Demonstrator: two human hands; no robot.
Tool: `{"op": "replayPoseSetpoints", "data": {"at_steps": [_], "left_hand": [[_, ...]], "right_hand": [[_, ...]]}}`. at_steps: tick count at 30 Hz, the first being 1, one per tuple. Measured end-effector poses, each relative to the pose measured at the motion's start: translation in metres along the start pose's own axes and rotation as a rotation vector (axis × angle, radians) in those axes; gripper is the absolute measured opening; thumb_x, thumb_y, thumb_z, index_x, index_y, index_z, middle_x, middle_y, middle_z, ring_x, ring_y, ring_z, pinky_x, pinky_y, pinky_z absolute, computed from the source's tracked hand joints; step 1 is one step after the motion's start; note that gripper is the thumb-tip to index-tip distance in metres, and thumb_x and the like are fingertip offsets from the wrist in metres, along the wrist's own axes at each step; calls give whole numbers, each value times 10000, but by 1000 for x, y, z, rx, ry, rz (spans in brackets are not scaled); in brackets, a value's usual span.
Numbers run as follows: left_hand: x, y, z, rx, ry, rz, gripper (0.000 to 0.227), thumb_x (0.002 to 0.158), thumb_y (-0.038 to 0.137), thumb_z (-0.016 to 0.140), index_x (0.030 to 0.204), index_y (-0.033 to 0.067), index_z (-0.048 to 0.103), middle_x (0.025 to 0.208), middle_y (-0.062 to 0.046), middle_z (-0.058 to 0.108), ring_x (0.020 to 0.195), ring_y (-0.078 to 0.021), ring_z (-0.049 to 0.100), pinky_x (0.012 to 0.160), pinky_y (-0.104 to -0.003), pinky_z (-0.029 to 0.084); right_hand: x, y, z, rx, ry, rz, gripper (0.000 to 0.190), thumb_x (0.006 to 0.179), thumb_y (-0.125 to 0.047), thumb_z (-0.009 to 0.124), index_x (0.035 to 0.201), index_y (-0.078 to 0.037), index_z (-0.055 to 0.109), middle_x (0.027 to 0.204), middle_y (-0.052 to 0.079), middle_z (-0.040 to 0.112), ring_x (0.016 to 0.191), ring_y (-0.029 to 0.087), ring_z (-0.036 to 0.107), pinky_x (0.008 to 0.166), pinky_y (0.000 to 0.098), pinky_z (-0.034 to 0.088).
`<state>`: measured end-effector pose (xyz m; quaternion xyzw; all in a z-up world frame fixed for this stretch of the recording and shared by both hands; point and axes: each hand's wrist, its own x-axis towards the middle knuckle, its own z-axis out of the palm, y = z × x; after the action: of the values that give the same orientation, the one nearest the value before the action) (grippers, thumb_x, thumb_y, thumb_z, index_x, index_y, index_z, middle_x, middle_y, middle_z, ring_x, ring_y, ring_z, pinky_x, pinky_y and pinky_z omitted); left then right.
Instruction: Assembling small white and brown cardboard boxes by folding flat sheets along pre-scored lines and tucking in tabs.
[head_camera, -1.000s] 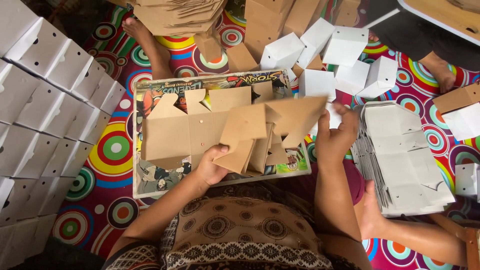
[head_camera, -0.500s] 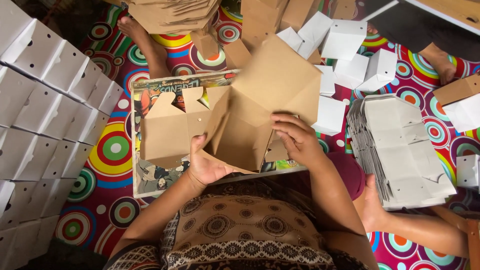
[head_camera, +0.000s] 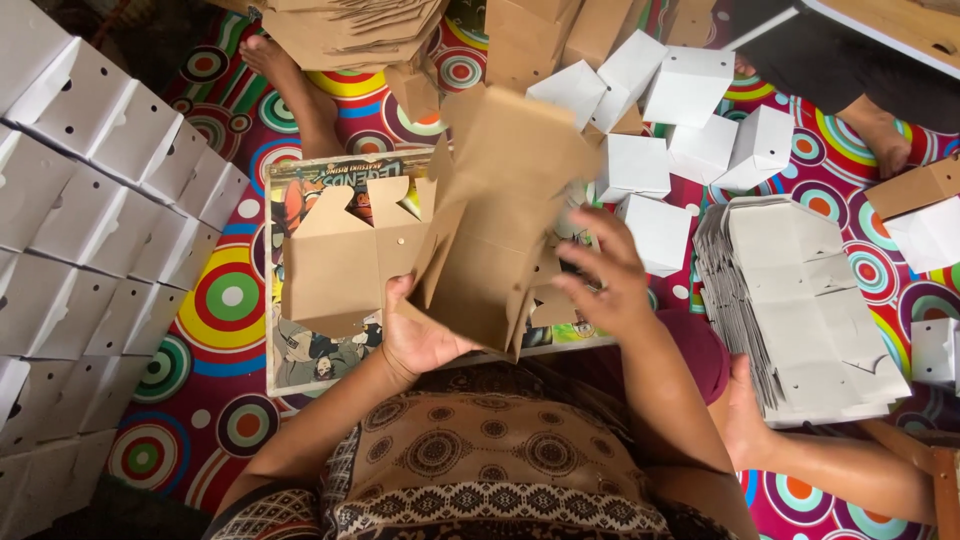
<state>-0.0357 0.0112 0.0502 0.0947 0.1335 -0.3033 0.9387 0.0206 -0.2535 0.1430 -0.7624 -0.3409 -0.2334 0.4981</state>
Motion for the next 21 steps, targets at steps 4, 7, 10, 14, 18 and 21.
{"op": "replayPoseSetpoints", "data": {"at_steps": [4, 7, 10, 14, 18, 21], "left_hand": [[-6, 1, 18, -46, 1, 40, 876, 656, 656, 624, 1279, 41, 602, 1183, -208, 653, 1072, -438, 647, 946, -707, 494], [-8, 2, 21, -35, -12, 66, 880, 656, 657, 630, 1281, 39, 599, 1184, -214, 650, 1080, -437, 647, 944, -701, 498], [-8, 4, 21, -6, -76, 147, 870, 656, 625, 628, 1308, 51, 586, 1175, -196, 651, 1064, -422, 653, 942, -683, 510], [-4, 13, 29, 121, -260, 355, 844, 640, 512, 664, 1361, 84, 560, 1196, -162, 644, 1081, -351, 656, 966, -609, 538], [16, 17, -19, 179, -235, 420, 866, 608, 470, 593, 1400, 123, 540, 1186, -157, 637, 1059, -370, 645, 981, -643, 510], [19, 7, -32, 140, -253, 344, 863, 612, 511, 588, 1390, 139, 552, 1183, -142, 645, 1034, -350, 646, 989, -631, 507]], "right_hand": [[-11, -7, 20, -242, 20, -268, 191, 855, -263, 829, 1043, -255, 789, 1323, 42, 682, 1324, 346, 517, 1177, 593, 290], [-17, -4, 23, -178, 62, -263, 61, 863, -206, 830, 900, -176, 791, 1148, 45, 746, 1146, 330, 635, 1084, 583, 419], [-20, 9, 10, -152, 4, -231, 48, 893, -171, 772, 849, -159, 758, 1029, 34, 749, 1046, 292, 650, 1077, 562, 425], [-7, 4, -17, -168, -22, -128, 67, 945, -115, 700, 884, -135, 716, 921, 36, 745, 913, 259, 670, 1090, 552, 410], [12, -12, -17, -93, 17, -54, 46, 928, -79, 742, 908, -103, 707, 988, 41, 766, 920, 269, 683, 975, 470, 480], [4, -8, 7, -37, -122, -66, 380, 830, -27, 786, 1202, -17, 704, 1155, 142, 738, 1050, 357, 684, 976, 514, 507]]}}
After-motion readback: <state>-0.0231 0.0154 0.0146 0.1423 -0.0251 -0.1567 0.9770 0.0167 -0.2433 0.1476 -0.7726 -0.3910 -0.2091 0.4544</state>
